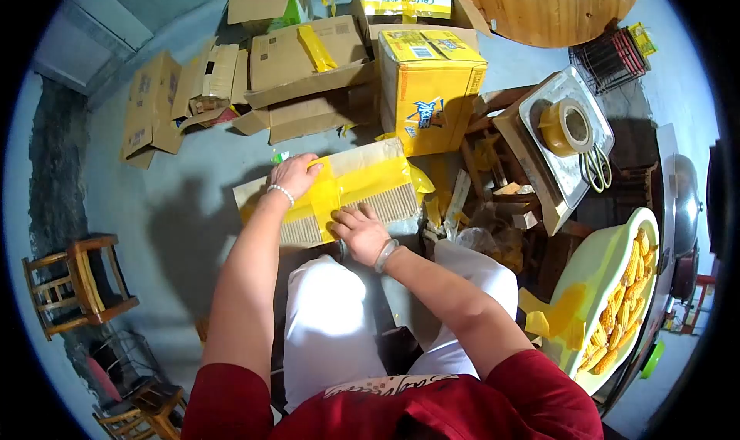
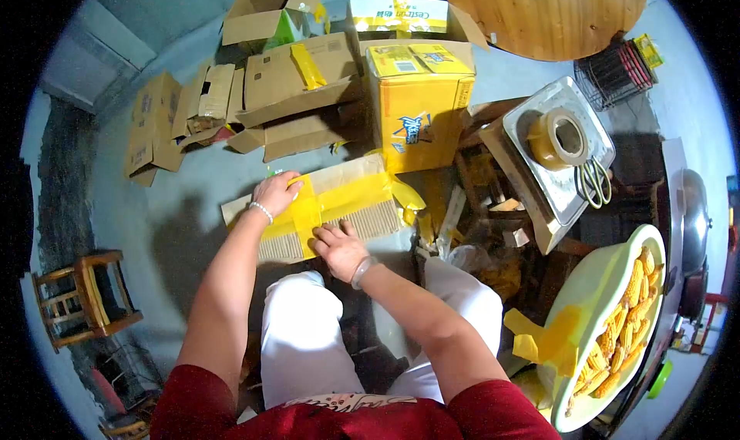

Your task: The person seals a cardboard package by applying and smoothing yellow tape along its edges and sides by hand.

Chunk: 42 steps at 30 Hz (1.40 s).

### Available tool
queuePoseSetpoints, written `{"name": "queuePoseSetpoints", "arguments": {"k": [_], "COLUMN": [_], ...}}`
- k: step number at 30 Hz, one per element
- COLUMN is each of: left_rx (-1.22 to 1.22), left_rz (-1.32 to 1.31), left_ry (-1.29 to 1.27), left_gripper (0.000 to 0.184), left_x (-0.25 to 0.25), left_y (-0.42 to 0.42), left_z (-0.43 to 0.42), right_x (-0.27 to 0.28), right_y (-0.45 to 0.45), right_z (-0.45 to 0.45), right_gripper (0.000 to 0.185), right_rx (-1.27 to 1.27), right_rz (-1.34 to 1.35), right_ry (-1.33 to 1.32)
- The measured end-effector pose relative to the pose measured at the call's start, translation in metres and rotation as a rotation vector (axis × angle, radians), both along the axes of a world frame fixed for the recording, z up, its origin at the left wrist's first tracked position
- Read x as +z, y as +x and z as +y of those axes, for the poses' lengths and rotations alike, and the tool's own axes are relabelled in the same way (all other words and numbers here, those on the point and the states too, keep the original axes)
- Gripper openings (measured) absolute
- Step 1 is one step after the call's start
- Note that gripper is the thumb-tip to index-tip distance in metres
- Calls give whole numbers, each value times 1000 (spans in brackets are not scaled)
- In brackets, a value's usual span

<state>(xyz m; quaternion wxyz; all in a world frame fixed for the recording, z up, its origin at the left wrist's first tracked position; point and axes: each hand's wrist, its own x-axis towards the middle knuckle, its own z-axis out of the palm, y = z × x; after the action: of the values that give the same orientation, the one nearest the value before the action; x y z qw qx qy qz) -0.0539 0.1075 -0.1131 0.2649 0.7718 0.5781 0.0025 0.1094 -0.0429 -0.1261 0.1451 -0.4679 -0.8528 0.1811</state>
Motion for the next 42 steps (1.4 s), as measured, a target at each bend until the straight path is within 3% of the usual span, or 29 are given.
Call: {"name": "queuePoseSetpoints", "arguments": {"k": [7, 14, 20, 21, 25, 28, 30, 34, 35, 39, 42], "left_rx": [-40, -152, -41, -31, -6, -26, -21, -20, -53, -31, -42], "left_rz": [68, 15, 94, 108, 54, 100, 98, 35, 62, 57, 42], "left_ry": [-98, -154, -75, -62, -42, -47, -43, -65, -74, -135, -136], "left_gripper": [40, 43, 46, 46, 45, 44, 44, 44, 44, 44, 44], "left_x": [5, -26, -31, -27, -20, -14, -13, -13, -9, -8, -17], "left_y": [-1, -10, -3, 0, 0, 3, 3, -2, -1, -1, -4], "left_z": [-11, 21, 23, 23, 18, 22, 21, 25, 26, 27, 30], "right_x": [-3, -15, 39, 42, 55, 52, 44, 14, -6, 2, 15], "right_y": [12, 17, 8, 2, -21, -27, -33, -28, -23, -6, -6], "right_z": [-5, -1, 17, 22, 34, 41, 65, 60, 45, 15, 38], "right_gripper": [34, 33, 33, 24, 23, 28, 23, 33, 36, 35, 31], "right_rx": [80, 55, -110, -147, -99, -98, -136, -50, 14, 252, 134], "right_rz": [58, 23, 160, 181, -208, -59, 136, 142, 0, 4, -40], "right_ry": [26, 44, 99, 163, -407, -85, 292, 143, 228, 118, 146]}}
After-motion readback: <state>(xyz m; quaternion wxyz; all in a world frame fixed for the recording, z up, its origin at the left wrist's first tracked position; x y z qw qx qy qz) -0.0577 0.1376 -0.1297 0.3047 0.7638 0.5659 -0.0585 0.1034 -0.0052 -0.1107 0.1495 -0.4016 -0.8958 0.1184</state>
